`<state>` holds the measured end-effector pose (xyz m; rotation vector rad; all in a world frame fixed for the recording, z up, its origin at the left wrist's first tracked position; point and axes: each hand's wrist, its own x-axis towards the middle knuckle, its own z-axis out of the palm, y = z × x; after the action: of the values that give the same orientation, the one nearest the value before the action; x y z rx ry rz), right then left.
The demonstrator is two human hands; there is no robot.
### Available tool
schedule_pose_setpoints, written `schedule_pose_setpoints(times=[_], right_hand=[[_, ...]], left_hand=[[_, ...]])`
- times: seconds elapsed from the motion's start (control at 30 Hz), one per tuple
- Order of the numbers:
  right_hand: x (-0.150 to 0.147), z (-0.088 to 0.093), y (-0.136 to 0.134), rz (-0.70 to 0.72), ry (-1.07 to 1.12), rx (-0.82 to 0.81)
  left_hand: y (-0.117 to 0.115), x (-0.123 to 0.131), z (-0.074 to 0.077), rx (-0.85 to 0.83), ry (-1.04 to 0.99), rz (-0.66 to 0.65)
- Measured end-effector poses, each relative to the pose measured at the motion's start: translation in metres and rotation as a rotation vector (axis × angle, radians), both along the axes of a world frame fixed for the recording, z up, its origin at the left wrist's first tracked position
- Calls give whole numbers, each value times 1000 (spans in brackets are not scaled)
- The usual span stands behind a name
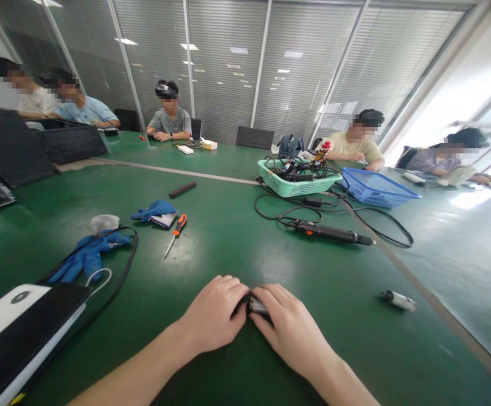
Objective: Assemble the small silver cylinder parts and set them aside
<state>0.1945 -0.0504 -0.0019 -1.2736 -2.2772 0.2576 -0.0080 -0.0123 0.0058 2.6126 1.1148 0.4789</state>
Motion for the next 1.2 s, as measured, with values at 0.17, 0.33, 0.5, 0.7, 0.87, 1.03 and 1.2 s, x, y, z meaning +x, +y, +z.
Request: schedule_pose_setpoints(times=[0.17,0.33,0.5,0.7,0.87,1.03,1.2], right_hand=[[0,0,0,0,6,-9],[2,-1,-1,8,24,-12],[2,0,0,12,34,-26],[1,2,0,10,28,-21],[2,3,0,19,17,-12],[2,1,0,21,17,18],[1,1,0,18,22,-3]], left_hand=[[-2,0,1,4,1,7],[-3,0,3,-1,1,29],[-2,0,1,2,10,17],[-2,0,1,7,6,5],[-2,0,0,22,16,9],[-1,0,-1,30,16,11],[-1,0,-2,29,11,11]])
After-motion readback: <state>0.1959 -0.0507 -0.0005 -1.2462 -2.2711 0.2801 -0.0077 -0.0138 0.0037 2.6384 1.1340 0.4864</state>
